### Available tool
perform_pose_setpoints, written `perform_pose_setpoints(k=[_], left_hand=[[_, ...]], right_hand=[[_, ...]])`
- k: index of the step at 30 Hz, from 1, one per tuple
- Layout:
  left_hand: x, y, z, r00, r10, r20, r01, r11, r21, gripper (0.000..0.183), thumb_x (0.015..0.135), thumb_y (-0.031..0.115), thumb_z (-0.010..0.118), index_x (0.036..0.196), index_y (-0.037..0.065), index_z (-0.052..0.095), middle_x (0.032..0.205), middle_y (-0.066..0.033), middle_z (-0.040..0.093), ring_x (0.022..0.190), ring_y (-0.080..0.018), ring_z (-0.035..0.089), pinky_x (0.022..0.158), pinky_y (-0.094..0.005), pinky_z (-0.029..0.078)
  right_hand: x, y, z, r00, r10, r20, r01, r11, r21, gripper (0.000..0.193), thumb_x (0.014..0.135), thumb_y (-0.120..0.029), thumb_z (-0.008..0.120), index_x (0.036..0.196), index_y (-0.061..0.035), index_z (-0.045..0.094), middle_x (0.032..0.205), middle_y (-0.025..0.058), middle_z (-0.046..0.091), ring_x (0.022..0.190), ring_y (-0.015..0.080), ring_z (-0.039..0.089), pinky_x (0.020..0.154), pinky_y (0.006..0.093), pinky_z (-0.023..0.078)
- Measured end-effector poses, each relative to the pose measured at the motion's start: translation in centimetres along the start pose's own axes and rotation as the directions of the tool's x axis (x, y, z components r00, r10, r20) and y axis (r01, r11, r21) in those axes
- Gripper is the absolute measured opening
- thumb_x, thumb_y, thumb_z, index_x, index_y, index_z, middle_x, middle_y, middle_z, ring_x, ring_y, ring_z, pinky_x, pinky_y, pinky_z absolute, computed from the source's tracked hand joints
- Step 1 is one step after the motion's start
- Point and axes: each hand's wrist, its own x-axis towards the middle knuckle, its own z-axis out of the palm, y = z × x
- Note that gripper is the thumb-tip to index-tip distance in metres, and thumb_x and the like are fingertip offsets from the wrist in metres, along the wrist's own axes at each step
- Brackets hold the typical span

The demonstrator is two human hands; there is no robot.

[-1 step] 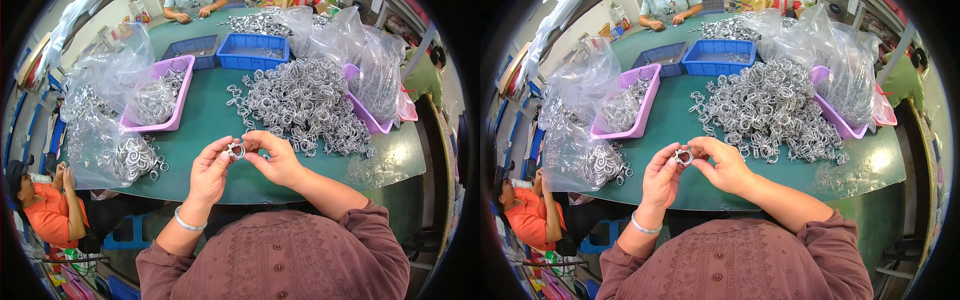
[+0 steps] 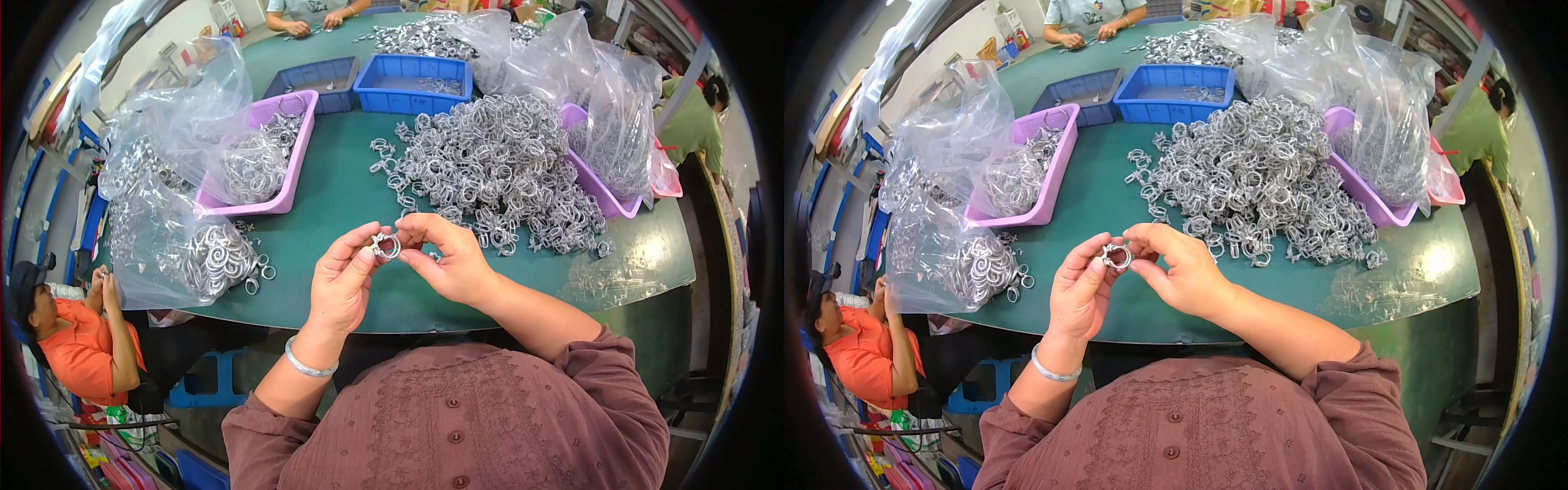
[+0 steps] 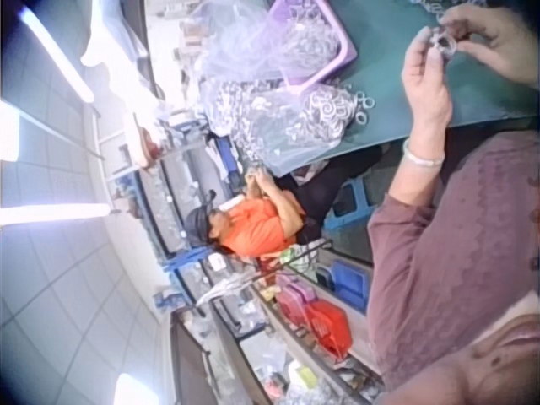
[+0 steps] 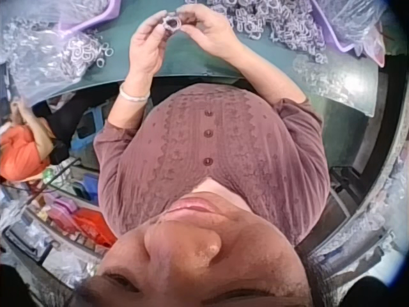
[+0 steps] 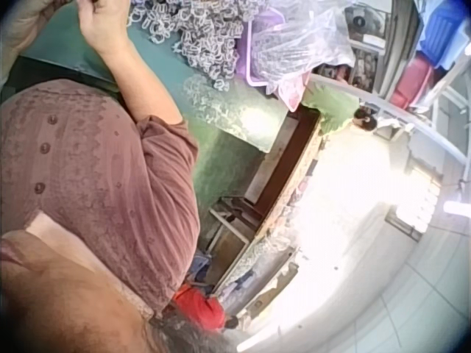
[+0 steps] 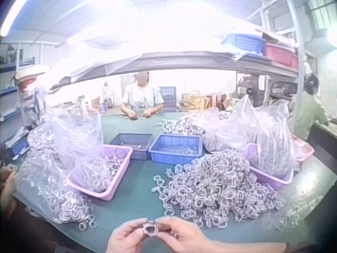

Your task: The person sorts small metal parts on a table, transfers bags of metal components across the workshop, and connects metal buckle pieces together by hand at another workstation.

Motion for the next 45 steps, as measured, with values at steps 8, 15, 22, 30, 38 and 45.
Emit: perform_pose_setpoints(k=[8,15,22,30,38,45], left_hand=[[-0.1,-0.2,-0.5,0.997,-0.080,0.023,0.081,0.992,-0.094,0.027,0.087,0.009,0.046,0.113,0.003,0.049,0.109,-0.0103,0.053,0.097,-0.0174,0.053,0.085,-0.0314,0.043],[0.1,-0.2,-0.9,0.968,-0.251,0.006,0.238,0.910,-0.338,0.028,0.087,0.013,0.046,0.113,0.004,0.048,0.106,-0.0106,0.055,0.096,-0.0199,0.054,0.084,-0.0322,0.043],[-0.2,-0.8,-1.2,0.948,-0.319,0.005,0.288,0.848,-0.445,0.026,0.087,0.015,0.046,0.110,0.004,0.049,0.101,-0.0094,0.057,0.092,-0.0194,0.056,0.080,-0.0319,0.046],[-0.4,-0.8,-1.1,0.919,-0.392,-0.034,0.329,0.812,-0.482,0.021,0.086,0.016,0.048,0.101,0.003,0.053,0.095,-0.0066,0.058,0.084,-0.0169,0.057,0.073,-0.0283,0.048],[-0.8,-0.9,-0.8,0.900,-0.401,-0.168,0.307,0.860,-0.409,0.016,0.086,0.018,0.048,0.092,0.005,0.055,0.085,-0.0052,0.059,0.074,-0.0149,0.057,0.065,-0.0267,0.046],[-1.1,-0.5,-0.5,0.891,-0.336,-0.306,0.301,0.940,-0.159,0.016,0.085,0.022,0.051,0.085,0.006,0.054,0.078,-0.0043,0.057,0.069,-0.0134,0.054,0.062,-0.0252,0.045]], right_hand=[[-0.2,0.0,-0.3,1.000,-0.012,0.013,0.012,1.000,-0.016,0.034,0.072,0.003,0.060,0.104,-0.0013,0.048,0.089,0.0097,0.058,0.076,0.0178,0.060,0.067,0.0270,0.048],[0.1,-0.7,-0.4,1.000,-0.003,0.022,0.004,0.998,-0.057,0.025,0.072,0.000,0.060,0.096,-0.0039,0.054,0.084,0.0081,0.056,0.074,0.0181,0.059,0.064,0.0271,0.048],[0.3,-0.4,-0.2,0.993,-0.102,0.054,0.110,0.979,-0.174,0.023,0.069,-0.002,0.062,0.091,-0.0072,0.058,0.080,0.0058,0.055,0.069,0.0204,0.055,0.058,0.0278,0.045],[0.5,-0.4,0.3,0.994,-0.088,0.065,0.098,0.980,-0.175,0.019,0.069,-0.002,0.062,0.087,-0.0062,0.060,0.078,0.0059,0.055,0.068,0.0195,0.055,0.057,0.0270,0.045],[0.3,0.2,0.4,0.991,-0.062,0.118,0.080,0.984,-0.160,0.016,0.071,-0.001,0.061,0.086,-0.0050,0.061,0.078,0.0055,0.055,0.067,0.0161,0.054,0.058,0.0254,0.043],[0.2,0.6,0.6,0.861,0.445,0.245,-0.505,0.798,0.329,0.013,0.080,-0.011,0.058,0.085,0.0003,0.060,0.072,-0.0002,0.056,0.060,0.0060,0.048,0.056,0.0201,0.041]])
